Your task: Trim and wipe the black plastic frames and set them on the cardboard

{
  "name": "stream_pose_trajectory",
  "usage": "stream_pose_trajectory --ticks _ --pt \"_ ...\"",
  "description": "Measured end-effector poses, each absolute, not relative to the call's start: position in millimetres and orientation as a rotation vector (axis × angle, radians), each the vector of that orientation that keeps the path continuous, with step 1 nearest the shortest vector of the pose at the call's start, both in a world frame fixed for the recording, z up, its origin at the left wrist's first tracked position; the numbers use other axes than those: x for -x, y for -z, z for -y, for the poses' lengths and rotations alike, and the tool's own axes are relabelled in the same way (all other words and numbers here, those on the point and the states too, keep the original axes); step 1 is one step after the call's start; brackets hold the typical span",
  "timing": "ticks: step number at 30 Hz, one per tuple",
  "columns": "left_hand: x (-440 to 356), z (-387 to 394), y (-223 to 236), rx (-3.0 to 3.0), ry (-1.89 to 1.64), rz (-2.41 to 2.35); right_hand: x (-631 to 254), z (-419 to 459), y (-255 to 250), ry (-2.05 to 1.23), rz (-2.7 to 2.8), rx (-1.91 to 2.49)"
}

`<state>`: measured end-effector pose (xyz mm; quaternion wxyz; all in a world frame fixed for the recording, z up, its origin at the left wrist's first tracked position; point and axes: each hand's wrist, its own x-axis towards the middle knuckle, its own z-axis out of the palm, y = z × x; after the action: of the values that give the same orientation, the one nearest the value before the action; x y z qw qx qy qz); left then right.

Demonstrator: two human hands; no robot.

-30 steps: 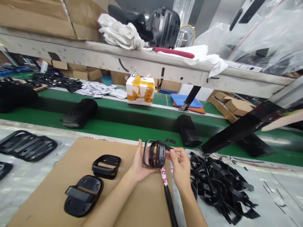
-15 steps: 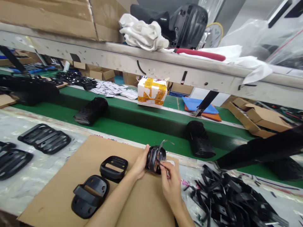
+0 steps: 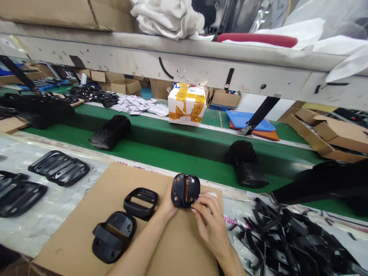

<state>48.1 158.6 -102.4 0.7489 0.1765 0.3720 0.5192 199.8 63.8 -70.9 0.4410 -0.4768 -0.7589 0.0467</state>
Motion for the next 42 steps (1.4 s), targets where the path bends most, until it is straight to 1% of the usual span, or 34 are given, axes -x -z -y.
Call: stream_pose_trajectory --ticks 5,11,15,17,20,23,24,27,29,32,35,40,42 --pt "-49.4 -160.7 94.8 -0.391 -1.169 -0.874 -196.3 -64.7 72.9 -0.148 1.889 1.223" --pt "-53.4 -159.3 84.2 -0.575 -1.155 -0.899 -195.3 -63.7 73.9 -0.158 1.910 1.258" --pt "-52.9 -159.0 79.8 -0.626 -1.070 -0.902 -196.1 -63.7 72.1 -0.198 1.952 1.260" --pt "-53.4 -158.3 79.3 -0.664 -1.017 -0.900 -198.5 -64.4 69.2 -0.279 1.989 1.254" --pt "-53.5 -157.5 79.9 -0.645 -0.949 -0.824 -203.5 -65.2 64.4 -0.503 1.996 1.210" --pt "-51.5 -157.8 78.6 -0.538 -0.907 -0.766 -206.7 -65.3 64.7 -0.669 1.843 1.172" --pt "-50.7 -157.7 77.5 -0.511 -0.909 -0.760 -206.9 -65.3 66.6 -0.654 1.749 1.183" --pt "-51.4 -153.5 73.7 -0.507 -0.969 -0.769 -203.9 -65.4 75.8 -0.478 1.440 1.251" --pt "-55.2 -146.8 72.5 -0.568 -0.984 -0.777 -199.6 -65.3 81.5 -0.485 1.325 1.259" --pt "-62.8 -135.1 72.0 -0.683 -0.930 -0.726 -193.9 -64.6 84.5 -0.619 1.358 1.245" --pt "-65.8 -130.1 68.7 -0.639 -0.874 -0.621 -193.9 -63.8 82.6 -0.581 1.411 1.289" --pt "-57.0 -139.1 59.4 -0.462 -0.600 -0.475 -199.5 -62.5 79.5 -0.613 1.372 1.256" --pt "-52.8 -142.4 57.5 -0.418 -0.543 -0.465 -200.0 -61.8 78.7 -0.634 1.370 1.243"
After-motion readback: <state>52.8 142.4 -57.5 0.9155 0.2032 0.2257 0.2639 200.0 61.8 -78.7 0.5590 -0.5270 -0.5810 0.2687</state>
